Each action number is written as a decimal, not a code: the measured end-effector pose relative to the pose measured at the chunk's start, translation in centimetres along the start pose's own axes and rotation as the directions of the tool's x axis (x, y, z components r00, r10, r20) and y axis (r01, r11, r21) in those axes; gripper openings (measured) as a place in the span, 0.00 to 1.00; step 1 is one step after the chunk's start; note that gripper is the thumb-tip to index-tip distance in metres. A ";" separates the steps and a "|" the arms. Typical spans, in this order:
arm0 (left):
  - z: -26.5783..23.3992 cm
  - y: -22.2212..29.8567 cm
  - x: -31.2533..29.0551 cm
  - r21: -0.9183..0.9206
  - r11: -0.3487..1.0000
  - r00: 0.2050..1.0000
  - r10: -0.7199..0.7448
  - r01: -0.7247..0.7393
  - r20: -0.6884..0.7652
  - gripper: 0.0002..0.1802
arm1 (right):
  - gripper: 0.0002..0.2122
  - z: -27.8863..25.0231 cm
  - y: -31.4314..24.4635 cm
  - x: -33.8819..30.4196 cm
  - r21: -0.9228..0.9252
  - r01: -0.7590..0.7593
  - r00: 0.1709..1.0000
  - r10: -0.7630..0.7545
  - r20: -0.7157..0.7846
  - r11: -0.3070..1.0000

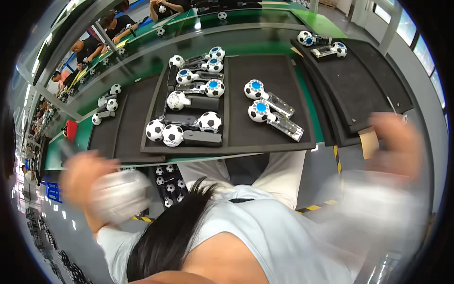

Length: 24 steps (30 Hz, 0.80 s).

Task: Testing and organizing small electronic robot kits on an assembly line.

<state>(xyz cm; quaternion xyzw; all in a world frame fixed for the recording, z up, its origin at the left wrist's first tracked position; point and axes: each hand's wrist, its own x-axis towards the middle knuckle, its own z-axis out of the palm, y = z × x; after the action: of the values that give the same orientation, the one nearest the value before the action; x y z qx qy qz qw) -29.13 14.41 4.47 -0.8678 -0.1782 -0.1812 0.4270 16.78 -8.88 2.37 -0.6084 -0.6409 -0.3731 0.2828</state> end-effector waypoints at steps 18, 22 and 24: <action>19.8 6.7 17.3 -0.494 0.743 0.789 0.073 -0.451 -0.611 0.09 | 0.21 23.1 -2.3 6.0 0.441 0.252 0.962 -0.172 -0.214 0.861; 27.5 8.8 28.9 -0.955 0.294 0.841 -0.525 0.030 -0.135 0.21 | 0.19 32.3 2.3 9.9 0.894 -0.373 0.795 0.583 0.169 0.248; 30.8 11.0 34.1 -0.914 -0.120 0.801 -0.448 0.387 0.398 0.23 | 0.20 36.7 6.8 9.5 0.875 -0.484 0.639 0.698 0.324 0.036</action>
<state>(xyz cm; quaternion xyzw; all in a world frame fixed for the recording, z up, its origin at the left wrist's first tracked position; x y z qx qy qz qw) 10.65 38.18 -4.60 -0.8050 -0.2590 -0.3949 -0.3592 25.98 26.56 -9.58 -0.5059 -0.3861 0.1495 0.7567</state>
